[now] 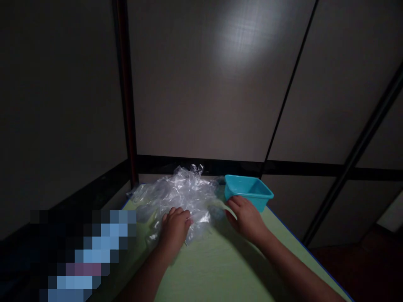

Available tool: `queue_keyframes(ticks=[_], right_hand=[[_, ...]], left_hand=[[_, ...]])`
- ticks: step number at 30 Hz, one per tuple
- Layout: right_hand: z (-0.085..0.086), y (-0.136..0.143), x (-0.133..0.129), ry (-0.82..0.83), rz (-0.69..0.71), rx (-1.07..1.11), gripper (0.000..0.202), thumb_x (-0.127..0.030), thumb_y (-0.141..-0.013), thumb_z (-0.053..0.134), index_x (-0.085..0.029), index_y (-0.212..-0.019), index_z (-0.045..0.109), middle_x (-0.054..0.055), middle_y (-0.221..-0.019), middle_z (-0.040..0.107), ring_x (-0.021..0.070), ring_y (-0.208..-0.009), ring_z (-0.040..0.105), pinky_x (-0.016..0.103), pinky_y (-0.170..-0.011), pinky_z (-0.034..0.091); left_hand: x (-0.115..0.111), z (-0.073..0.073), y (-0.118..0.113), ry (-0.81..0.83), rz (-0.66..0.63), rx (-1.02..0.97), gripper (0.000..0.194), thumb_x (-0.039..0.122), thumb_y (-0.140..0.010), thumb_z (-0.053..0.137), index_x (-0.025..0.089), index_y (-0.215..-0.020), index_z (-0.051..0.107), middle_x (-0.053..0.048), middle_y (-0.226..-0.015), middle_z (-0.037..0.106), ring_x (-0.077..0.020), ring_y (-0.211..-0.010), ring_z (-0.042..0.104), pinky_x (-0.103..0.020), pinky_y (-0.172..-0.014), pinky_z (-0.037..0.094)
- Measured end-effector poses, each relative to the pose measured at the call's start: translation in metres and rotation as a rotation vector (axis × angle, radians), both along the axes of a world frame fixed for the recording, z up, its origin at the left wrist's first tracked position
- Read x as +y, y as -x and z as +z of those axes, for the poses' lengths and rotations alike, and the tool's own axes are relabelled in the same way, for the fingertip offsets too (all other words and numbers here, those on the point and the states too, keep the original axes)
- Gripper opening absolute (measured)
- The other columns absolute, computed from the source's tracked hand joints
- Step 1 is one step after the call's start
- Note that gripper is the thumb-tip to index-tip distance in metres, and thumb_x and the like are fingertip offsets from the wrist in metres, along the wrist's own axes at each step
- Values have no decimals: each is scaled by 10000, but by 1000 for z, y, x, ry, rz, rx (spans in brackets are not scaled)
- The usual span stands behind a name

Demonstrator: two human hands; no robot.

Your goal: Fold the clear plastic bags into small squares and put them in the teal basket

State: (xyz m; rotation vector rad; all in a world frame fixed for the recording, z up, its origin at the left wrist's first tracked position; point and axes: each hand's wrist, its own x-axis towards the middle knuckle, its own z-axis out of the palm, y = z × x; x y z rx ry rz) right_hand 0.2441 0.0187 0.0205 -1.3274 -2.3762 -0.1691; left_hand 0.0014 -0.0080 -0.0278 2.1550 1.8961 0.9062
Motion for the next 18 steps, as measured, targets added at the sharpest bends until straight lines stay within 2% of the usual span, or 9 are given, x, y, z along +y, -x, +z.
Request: queue_keyframes(ticks=[1,3,6,9,12,14,18], right_hand=[[-5,12,0,28,19,51,203,-301,-921,509,-168,-1028,619,85,-1059,613,237,-1053,537,435,-913,414],[-16,32,3,75,40,175,235,-341,-907,546,-167,-1057,596,57,-1090,603,217,-1008,570,444,-868,455],[-31,46,13,150,77,373,283,-347,-909,552,-173,-1131,569,67,-1155,588,216,-1008,584,443,-856,480],[-43,43,20,247,137,528,308,-348,-910,552,-174,-1164,555,69,-1164,585,215,-987,595,431,-832,499],[-53,36,23,348,201,620,314,-352,-907,556,-172,-1165,553,67,-1150,589,209,-962,603,419,-810,510],[-57,34,22,405,256,652,314,-351,-906,558,-173,-1165,552,69,-1154,586,208,-961,602,419,-808,510],[-56,39,16,481,413,668,337,-349,-901,564,-183,-1194,542,79,-1224,556,235,-1050,569,466,-876,473]], left_hand=[[1,1,1,-11,-20,-44,135,164,-833,523,213,-779,637,-33,-883,608,-221,-958,491,-320,-841,325],[2,3,4,-34,-67,-141,149,176,-830,521,210,-751,643,-36,-846,615,-219,-928,508,-316,-837,345],[3,7,7,-55,-145,-318,147,229,-820,539,204,-732,655,-37,-832,629,-219,-918,532,-312,-858,370],[4,8,7,-31,-200,-548,160,293,-810,567,182,-744,662,-37,-832,641,-220,-894,561,-306,-842,400],[5,6,5,65,-259,-838,234,370,-819,587,150,-809,664,-41,-800,652,-209,-805,599,-290,-747,447],[5,5,2,143,-320,-1054,278,411,-805,618,139,-848,657,-48,-806,666,-205,-787,622,-290,-740,471],[1,6,-2,274,-406,-1479,236,345,-774,684,150,-894,627,-65,-861,680,-211,-817,656,-329,-801,502]])
